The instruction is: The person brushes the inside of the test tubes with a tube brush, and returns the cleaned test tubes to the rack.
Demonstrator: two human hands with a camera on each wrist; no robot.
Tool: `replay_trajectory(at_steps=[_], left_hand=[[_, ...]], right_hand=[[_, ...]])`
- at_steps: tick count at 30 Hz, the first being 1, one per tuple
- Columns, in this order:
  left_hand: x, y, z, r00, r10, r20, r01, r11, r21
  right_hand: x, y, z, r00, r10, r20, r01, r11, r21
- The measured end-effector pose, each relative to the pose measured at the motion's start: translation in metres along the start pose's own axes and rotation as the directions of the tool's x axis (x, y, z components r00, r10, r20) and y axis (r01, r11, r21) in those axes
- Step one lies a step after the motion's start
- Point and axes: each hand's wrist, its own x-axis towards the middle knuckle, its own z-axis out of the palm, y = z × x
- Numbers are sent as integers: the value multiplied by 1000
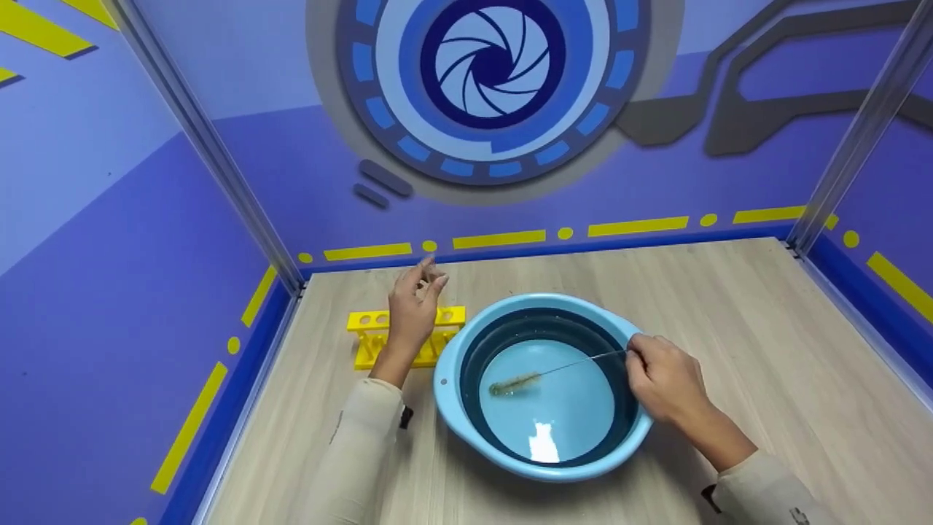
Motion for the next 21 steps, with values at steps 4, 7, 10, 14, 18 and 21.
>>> replay_trajectory(at_steps=[4, 7, 10, 14, 18, 21], left_hand=[[1, -2, 6, 998, 57, -13, -54, 983, 176], [1, -4, 9, 994, 108, -12, -100, 955, 280], [2, -6, 10, 991, 133, 8, -128, 935, 331], [4, -10, 11, 990, 130, 49, -139, 919, 370], [3, -14, 13, 989, 131, 67, -147, 905, 398], [2, -17, 15, 985, 148, 84, -170, 886, 432]], right_hand=[[0, 0, 0, 1000, 2, 2, -2, 1000, -4], [0, 1, 0, 1000, 5, -4, -5, 1000, -9], [0, 1, 0, 1000, 10, -6, -10, 1000, -1], [0, 0, -2, 1000, 19, 7, -19, 1000, 3], [3, -2, -2, 998, 32, 48, -31, 999, -25], [7, -3, -2, 996, 41, 76, -36, 998, -56]])
